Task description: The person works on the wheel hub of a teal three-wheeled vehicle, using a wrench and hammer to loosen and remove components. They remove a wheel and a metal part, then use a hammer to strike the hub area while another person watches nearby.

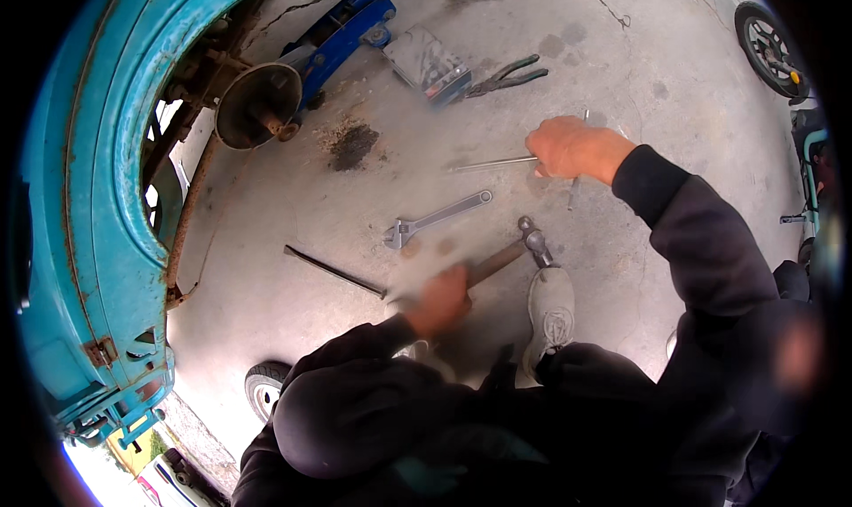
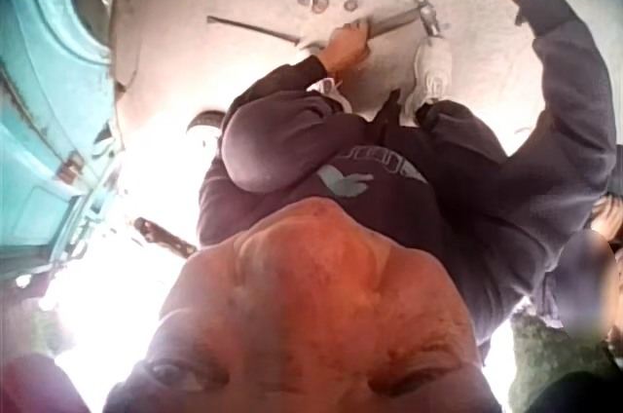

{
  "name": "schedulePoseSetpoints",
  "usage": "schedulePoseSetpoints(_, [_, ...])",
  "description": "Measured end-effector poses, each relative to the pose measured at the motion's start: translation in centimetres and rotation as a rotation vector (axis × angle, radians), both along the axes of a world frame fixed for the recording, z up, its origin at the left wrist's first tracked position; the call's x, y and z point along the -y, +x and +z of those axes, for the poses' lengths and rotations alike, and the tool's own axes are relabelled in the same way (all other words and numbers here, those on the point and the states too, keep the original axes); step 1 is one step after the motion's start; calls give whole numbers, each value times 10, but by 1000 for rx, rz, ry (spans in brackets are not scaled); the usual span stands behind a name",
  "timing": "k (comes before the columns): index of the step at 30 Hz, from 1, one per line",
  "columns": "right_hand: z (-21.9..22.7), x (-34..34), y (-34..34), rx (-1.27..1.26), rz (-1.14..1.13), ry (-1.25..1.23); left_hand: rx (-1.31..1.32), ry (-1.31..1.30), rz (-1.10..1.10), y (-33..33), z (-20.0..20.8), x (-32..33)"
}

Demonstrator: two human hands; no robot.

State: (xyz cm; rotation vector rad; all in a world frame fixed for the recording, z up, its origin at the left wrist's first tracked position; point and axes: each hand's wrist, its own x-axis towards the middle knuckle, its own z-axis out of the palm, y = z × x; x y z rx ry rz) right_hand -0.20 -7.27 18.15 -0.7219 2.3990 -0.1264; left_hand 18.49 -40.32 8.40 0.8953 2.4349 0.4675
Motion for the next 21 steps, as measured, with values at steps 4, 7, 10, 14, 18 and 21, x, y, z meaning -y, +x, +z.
schedulePoseSetpoints(4, [93,8,-24,522,-638,-213,124,-55,24,-37,32,34])
schedulePoseSetpoints(7, [120,8,-44,699,-759,-408,66,-122,-8,-49,49,85])
schedulePoseSetpoints(10, [91,2,-66,479,-747,-478,-19,-275,-5,-49,44,139])
schedulePoseSetpoints(14, [59,-3,-87,-71,-649,-491,65,-294,-71,-86,91,161])
schedulePoseSetpoints(18, [95,-1,-120,-76,-893,-547,177,-149,27,-200,135,103])
schedulePoseSetpoints(21, [133,5,-141,-3,-1124,-743,382,167,376,-265,126,54])
